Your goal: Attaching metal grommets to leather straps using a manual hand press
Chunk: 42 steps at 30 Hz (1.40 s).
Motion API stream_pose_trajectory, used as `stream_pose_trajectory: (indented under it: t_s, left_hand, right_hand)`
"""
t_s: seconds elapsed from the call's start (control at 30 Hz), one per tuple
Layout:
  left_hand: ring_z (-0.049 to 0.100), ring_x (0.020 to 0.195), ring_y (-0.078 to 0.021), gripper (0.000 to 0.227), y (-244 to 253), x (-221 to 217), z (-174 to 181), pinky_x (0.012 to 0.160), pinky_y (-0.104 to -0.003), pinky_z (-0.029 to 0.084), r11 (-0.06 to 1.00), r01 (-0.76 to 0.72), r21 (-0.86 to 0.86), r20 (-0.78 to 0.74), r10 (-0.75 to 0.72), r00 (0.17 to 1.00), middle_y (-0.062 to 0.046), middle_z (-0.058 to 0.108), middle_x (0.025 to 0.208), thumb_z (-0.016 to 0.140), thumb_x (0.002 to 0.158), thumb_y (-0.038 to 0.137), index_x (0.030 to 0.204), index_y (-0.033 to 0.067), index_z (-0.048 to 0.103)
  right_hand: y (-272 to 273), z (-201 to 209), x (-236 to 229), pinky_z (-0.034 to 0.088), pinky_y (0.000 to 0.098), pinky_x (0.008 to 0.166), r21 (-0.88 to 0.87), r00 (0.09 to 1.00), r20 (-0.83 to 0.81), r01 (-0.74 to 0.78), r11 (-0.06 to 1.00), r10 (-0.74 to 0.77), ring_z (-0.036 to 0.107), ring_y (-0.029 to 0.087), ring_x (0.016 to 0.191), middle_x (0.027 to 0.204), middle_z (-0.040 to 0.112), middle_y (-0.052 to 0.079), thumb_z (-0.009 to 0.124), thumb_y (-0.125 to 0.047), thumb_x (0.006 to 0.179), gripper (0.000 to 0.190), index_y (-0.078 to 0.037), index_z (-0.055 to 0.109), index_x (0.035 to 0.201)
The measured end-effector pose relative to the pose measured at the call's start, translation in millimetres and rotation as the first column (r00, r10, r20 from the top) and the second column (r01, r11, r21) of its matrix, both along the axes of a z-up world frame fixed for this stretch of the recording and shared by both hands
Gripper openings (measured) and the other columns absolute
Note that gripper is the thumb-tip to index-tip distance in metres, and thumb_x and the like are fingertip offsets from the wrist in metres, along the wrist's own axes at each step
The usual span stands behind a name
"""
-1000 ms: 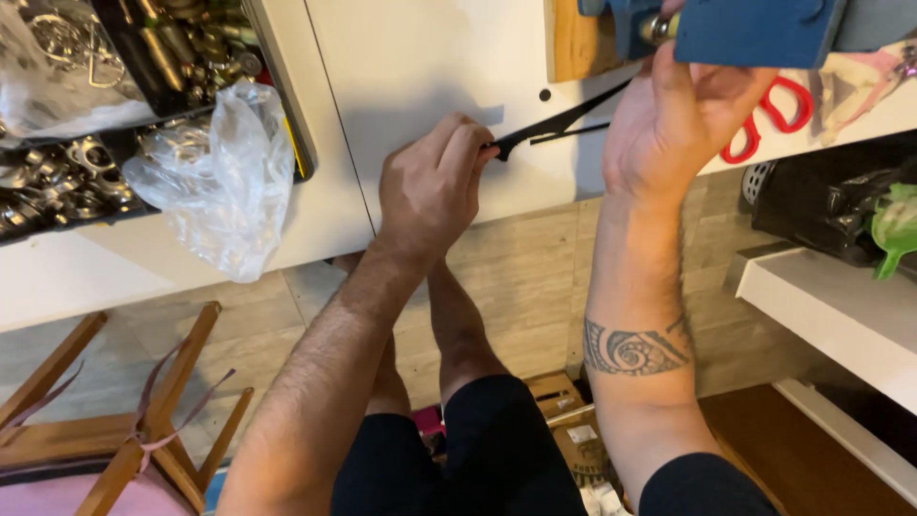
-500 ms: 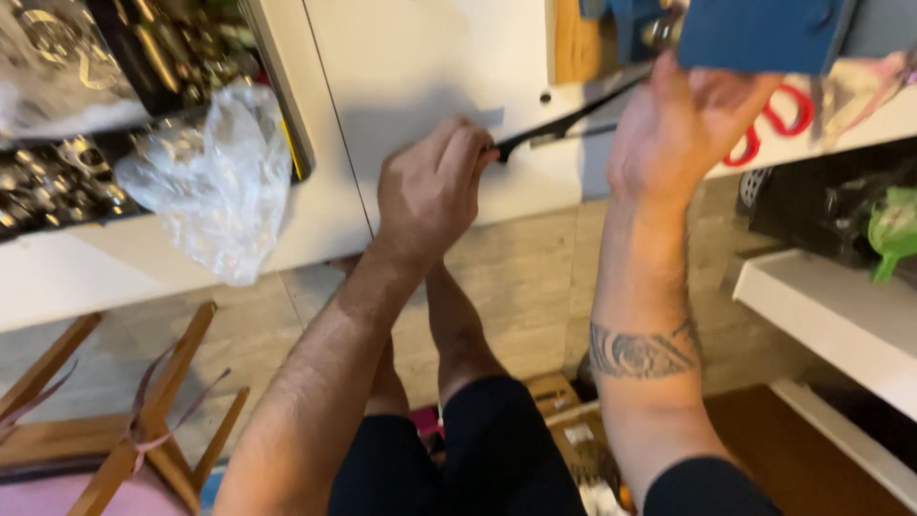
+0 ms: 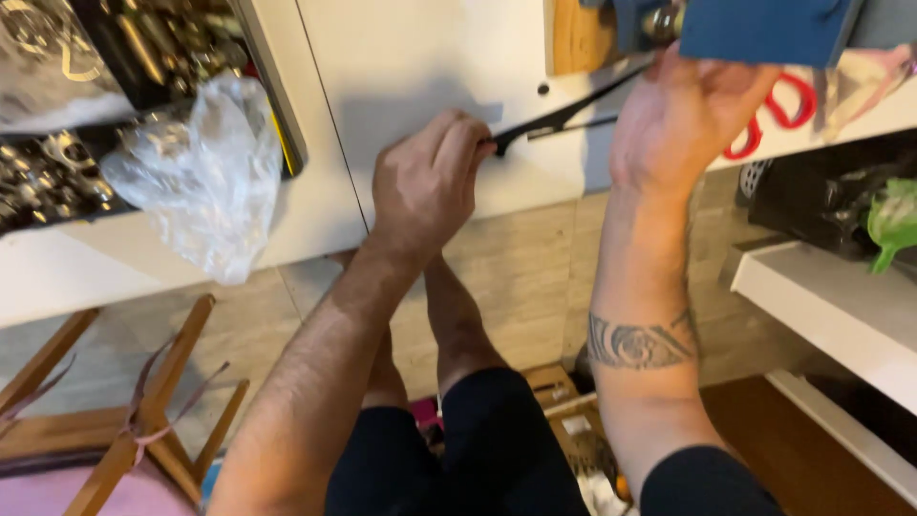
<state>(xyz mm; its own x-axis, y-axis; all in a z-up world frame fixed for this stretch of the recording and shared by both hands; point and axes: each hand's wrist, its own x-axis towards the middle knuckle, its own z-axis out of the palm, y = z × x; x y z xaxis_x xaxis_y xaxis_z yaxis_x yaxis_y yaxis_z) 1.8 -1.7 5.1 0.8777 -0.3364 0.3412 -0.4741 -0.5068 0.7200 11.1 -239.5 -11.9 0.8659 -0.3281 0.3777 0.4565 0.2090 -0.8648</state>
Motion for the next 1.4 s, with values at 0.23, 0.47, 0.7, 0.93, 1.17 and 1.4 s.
stream_pose_trajectory:
  t_s: [0.23, 0.47, 0.7, 0.93, 1.17, 1.4]
  left_hand:
    - [0.052, 0.060, -0.0183, 0.010, 0.0, -0.9, 3.4, 0.053, -0.031, 0.047, 1.000, -0.014, 0.009, 0.011, 0.014, 1.000, -0.003, 0.061, 0.086, 0.067, 0.104, 0.005, 0.096, 0.0052, 0.062]
    - [0.051, 0.062, -0.0221, 0.011, -0.1, 2.1, 10.5, 0.056, -0.034, 0.046, 1.000, -0.020, -0.007, -0.003, 0.020, 1.000, -0.003, 0.059, 0.086, 0.065, 0.104, 0.005, 0.095, 0.0053, 0.060]
    - [0.052, 0.061, -0.0220, 0.012, -0.6, 1.9, 5.0, 0.055, -0.034, 0.047, 0.999, -0.030, 0.010, 0.017, 0.030, 0.999, -0.003, 0.061, 0.085, 0.069, 0.102, 0.005, 0.094, 0.0057, 0.061]
    - [0.053, 0.060, -0.0183, 0.012, -0.8, -1.0, 3.0, 0.054, -0.031, 0.048, 0.999, -0.032, 0.017, 0.017, 0.032, 0.999, -0.002, 0.063, 0.087, 0.070, 0.103, 0.008, 0.094, 0.0053, 0.062]
    - [0.051, 0.059, -0.0198, 0.010, 0.3, -0.7, 0.6, 0.052, -0.032, 0.046, 0.999, -0.029, 0.020, 0.017, 0.029, 0.999, -0.002, 0.062, 0.087, 0.068, 0.103, 0.008, 0.095, 0.0066, 0.063]
    - [0.052, 0.059, -0.0202, 0.012, 1.3, -0.9, 2.8, 0.053, -0.033, 0.047, 0.999, -0.034, 0.032, 0.013, 0.033, 0.999, -0.002, 0.061, 0.086, 0.070, 0.102, 0.007, 0.094, 0.0061, 0.062]
  right_hand:
    - [-14.2, -27.5, -11.0, 0.040, 0.0376, 0.084, 0.105, 0.967, -0.176, 0.204, 0.973, -0.184, 0.055, 0.020, 0.091, 0.102, 0.065, 0.007, 0.083, -0.004, 0.100, 0.049, -0.017, 0.057, 0.139]
    - [2.7, -2.4, 3.4, 0.049, 0.0460, 0.108, 0.119, 0.991, -0.096, 0.106, 0.987, -0.095, 0.064, 0.031, 0.119, 0.116, 0.067, 0.011, 0.074, 0.000, 0.098, 0.041, -0.012, 0.055, 0.132]
    - [4.1, 6.5, 6.8, 0.046, 0.0459, 0.105, 0.076, 0.994, -0.085, 0.070, 0.995, -0.064, 0.060, 0.028, 0.116, 0.123, 0.067, 0.010, 0.067, 0.009, 0.102, 0.040, -0.010, 0.057, 0.135]
    - [-4.8, -4.9, -3.9, 0.045, 0.0447, 0.112, 0.113, 0.994, -0.106, 0.014, 0.994, -0.002, 0.060, 0.027, 0.126, 0.137, 0.066, 0.008, 0.070, -0.001, 0.104, 0.049, -0.015, 0.054, 0.147]
    - [-2.0, 2.4, -0.1, 0.042, 0.0502, 0.114, 0.018, 0.995, -0.096, -0.018, 1.000, 0.020, 0.055, 0.034, 0.140, 0.148, 0.059, 0.020, 0.054, 0.002, 0.115, 0.033, -0.010, 0.055, 0.146]
    - [-10.7, -2.6, 2.7, 0.046, 0.0547, 0.119, 0.036, 0.996, -0.065, 0.060, 0.998, -0.057, 0.060, 0.036, 0.127, 0.136, 0.064, 0.020, 0.070, 0.003, 0.104, 0.043, -0.007, 0.055, 0.144]
